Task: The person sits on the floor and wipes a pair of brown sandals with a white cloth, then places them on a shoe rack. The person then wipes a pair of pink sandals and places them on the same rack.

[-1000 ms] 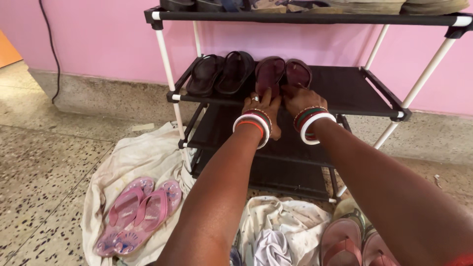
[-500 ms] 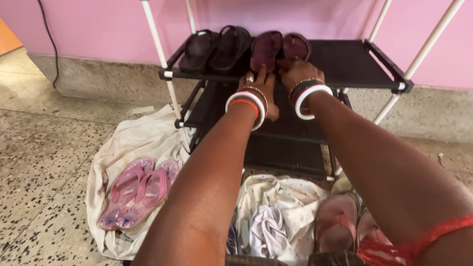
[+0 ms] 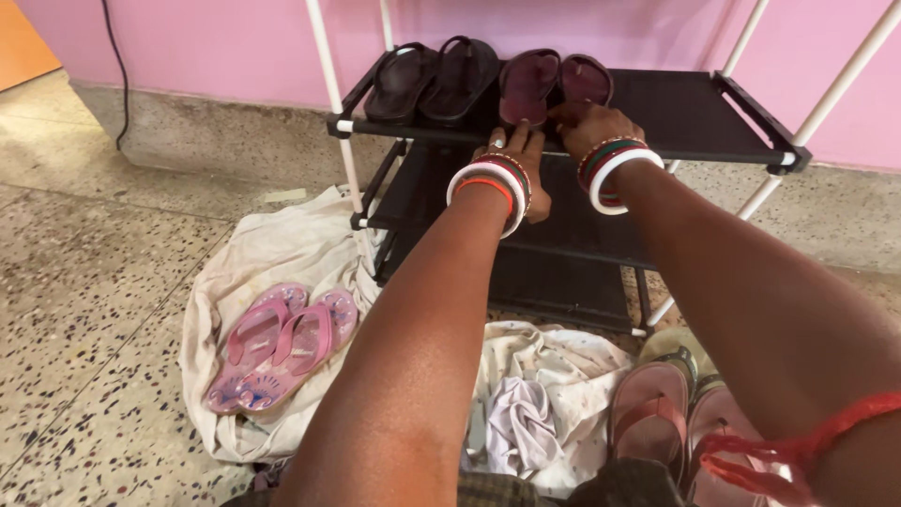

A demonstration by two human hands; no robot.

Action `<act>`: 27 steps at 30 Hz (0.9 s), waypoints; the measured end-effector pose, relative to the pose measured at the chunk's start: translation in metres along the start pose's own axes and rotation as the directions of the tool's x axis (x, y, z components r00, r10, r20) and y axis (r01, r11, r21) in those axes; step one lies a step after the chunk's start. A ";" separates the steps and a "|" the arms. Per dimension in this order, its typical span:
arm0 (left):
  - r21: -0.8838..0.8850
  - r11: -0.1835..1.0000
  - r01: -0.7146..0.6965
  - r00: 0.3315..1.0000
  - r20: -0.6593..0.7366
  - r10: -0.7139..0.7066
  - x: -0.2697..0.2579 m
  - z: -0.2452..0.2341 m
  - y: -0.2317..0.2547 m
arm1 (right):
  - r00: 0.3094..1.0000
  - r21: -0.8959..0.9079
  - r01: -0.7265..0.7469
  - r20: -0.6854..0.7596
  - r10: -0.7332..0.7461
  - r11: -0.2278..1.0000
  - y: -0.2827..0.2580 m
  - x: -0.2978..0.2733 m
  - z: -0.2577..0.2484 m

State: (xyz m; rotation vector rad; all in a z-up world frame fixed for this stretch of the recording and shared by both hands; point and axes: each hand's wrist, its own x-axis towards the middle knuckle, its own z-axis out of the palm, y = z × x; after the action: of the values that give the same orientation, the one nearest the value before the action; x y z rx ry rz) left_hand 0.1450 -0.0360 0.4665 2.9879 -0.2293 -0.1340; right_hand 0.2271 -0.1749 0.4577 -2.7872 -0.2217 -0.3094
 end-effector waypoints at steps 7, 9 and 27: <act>-0.069 0.997 -0.013 0.999 -0.046 0.010 -0.002 0.010 -0.005 | 0.999 -0.006 0.040 -0.016 -0.041 0.999 0.002 -0.005 0.000; -0.055 0.998 -0.020 0.999 -0.048 0.017 -0.002 0.011 -0.003 | 0.997 -0.031 0.072 -0.034 -0.073 0.997 0.005 -0.006 -0.001; -0.123 0.992 -0.032 0.984 -0.178 0.009 -0.004 0.024 0.000 | 0.996 -0.101 0.083 -0.002 -0.084 0.991 0.015 0.004 0.001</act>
State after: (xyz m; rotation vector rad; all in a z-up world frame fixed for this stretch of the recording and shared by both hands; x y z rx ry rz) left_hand 0.1384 -0.0383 0.4435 2.8497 -0.2222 0.1153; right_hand 0.2335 -0.1885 0.4530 -2.8814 -0.3310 -0.3591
